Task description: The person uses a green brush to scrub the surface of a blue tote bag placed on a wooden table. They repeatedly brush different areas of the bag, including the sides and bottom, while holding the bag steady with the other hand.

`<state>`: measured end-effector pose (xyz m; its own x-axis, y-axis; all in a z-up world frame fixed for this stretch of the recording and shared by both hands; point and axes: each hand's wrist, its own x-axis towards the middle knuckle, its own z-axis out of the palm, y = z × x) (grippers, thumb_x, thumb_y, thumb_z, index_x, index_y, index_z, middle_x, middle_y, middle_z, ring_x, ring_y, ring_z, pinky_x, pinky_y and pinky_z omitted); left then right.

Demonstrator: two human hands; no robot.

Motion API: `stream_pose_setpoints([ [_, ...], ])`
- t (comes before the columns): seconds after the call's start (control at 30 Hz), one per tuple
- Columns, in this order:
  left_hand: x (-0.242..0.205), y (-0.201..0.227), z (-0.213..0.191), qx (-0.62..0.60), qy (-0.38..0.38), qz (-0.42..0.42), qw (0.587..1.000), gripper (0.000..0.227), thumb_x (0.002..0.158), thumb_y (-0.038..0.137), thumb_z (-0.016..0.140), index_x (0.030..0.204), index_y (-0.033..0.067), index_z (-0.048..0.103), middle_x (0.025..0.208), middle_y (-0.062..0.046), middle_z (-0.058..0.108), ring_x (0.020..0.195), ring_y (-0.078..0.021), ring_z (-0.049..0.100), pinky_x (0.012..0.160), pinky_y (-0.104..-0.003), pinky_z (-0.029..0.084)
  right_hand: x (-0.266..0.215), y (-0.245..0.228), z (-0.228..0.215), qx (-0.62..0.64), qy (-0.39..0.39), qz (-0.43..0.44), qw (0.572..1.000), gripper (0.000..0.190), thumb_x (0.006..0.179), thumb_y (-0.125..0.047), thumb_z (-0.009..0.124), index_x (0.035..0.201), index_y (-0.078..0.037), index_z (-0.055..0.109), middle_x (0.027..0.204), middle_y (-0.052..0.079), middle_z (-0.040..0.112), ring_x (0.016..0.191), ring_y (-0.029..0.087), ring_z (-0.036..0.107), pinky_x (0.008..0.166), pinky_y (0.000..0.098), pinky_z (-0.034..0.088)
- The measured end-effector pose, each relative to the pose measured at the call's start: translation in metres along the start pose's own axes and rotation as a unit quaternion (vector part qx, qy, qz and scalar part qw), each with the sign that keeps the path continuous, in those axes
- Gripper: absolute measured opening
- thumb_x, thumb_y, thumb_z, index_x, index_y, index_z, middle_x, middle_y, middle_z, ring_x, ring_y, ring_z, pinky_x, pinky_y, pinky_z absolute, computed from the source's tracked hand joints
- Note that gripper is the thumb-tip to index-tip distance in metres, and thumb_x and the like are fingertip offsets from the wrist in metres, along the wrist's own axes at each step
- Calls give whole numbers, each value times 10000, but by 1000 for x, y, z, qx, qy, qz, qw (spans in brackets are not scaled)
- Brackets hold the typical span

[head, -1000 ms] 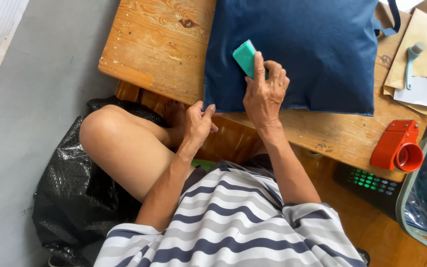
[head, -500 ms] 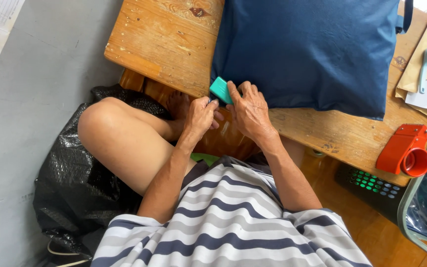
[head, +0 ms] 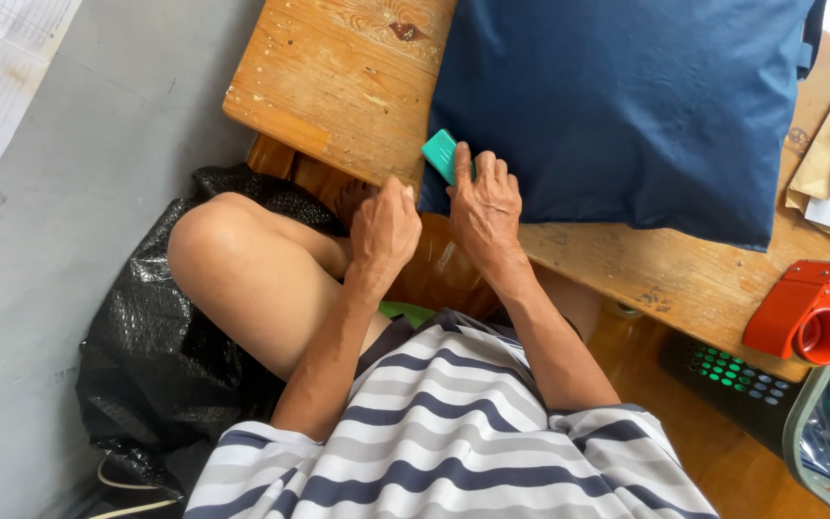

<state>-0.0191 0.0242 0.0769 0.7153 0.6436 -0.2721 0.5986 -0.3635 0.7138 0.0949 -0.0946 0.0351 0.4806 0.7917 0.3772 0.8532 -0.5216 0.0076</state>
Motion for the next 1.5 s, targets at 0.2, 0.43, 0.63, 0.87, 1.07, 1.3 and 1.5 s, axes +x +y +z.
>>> stream_pose_setpoints([
  [0.2, 55, 74, -23, -80, 17, 374, 924, 354, 1072, 161, 506, 1384, 21, 595, 1391, -168, 659, 1310, -317, 627, 1134, -417, 488, -4, 1, -22, 140, -51, -24, 989, 283, 905, -136, 682, 1130, -19, 557, 984, 153, 439, 787, 340, 471, 617, 465, 422],
  [0.43, 129, 162, 37, 182, 8, 548, 817, 824, 990, 407, 980, 1605, 312, 440, 1644, -126, 237, 1515, -418, 316, 1158, -620, 454, -11, 1, -30, 185, -80, -44, 979, 259, 920, -80, 626, 1159, -53, 531, 1089, 185, 459, 790, 364, 431, 610, 464, 352],
  [0.63, 137, 196, 44, 328, -135, 525, 773, 1076, 532, 306, 1041, 1465, 239, 512, 1542, -166, 319, 1410, -456, 274, 939, -754, 460, -29, -13, -57, 302, -272, -141, 903, 623, 872, -177, 718, 1473, -174, 553, 1332, 152, 580, 1199, 341, 551, 801, 509, 426],
  [0.87, 164, 182, 50, 282, -119, 577, 757, 704, 751, 551, 884, 1372, 308, 659, 1341, -83, 547, 1166, -333, 528, 742, -602, 517, -24, 42, -103, 216, -40, -62, 974, 503, 1007, -82, 605, 1496, -96, 488, 1268, 189, 578, 1081, 367, 573, 867, 501, 397],
  [1.07, 171, 173, 50, 279, -81, 597, 747, 615, 782, 367, 871, 1364, 275, 693, 1379, -39, 571, 1209, -292, 529, 797, -555, 506, -5, 74, -66, 139, 107, -22, 984, 291, 1055, -123, 604, 1341, -72, 620, 1209, 141, 615, 1055, 342, 597, 874, 479, 340],
  [1.3, 171, 160, 45, 237, 35, 664, 708, 754, 587, 402, 1011, 1241, 186, 704, 1267, -3, 551, 1123, -261, 569, 746, -478, 514, -33, 63, -55, 172, -23, -2, 985, 436, 942, -110, 702, 1369, -126, 615, 1202, 83, 600, 960, 290, 563, 785, 450, 331],
  [1.5, 174, 163, 48, 248, -22, 617, 747, 737, 689, 458, 970, 1334, 238, 688, 1134, -91, 614, 1029, -309, 585, 735, -488, 494, -41, 68, -70, 207, -226, -51, 950, 579, 876, -98, 698, 1428, -179, 545, 1248, 71, 559, 1057, 312, 553, 720, 470, 343],
])
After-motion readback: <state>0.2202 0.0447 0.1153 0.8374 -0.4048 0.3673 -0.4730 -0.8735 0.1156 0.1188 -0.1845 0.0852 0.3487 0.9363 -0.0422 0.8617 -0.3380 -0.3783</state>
